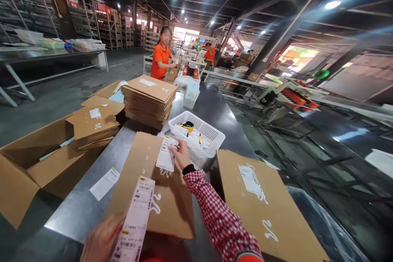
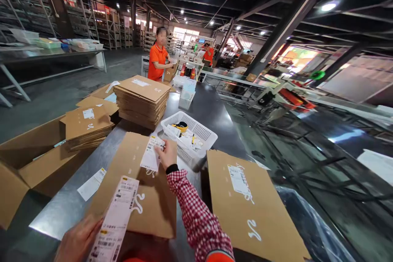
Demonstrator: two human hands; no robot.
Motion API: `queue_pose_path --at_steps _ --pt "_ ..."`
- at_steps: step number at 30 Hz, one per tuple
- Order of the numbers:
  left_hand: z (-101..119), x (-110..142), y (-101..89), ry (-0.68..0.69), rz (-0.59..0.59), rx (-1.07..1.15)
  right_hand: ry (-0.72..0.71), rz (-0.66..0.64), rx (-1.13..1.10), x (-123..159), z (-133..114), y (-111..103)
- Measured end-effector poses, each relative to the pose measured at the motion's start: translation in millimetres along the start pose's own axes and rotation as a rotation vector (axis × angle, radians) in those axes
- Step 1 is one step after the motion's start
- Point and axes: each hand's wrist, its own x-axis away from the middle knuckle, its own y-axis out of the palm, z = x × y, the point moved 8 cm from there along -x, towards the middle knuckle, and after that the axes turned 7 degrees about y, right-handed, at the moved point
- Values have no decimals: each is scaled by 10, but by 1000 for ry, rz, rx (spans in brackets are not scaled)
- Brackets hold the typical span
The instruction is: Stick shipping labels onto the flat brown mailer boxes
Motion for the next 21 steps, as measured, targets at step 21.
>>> queue_pose_path --at_steps 21 --pt "-451 228 510 -12 25 56 100 -86 896 24 436 142"
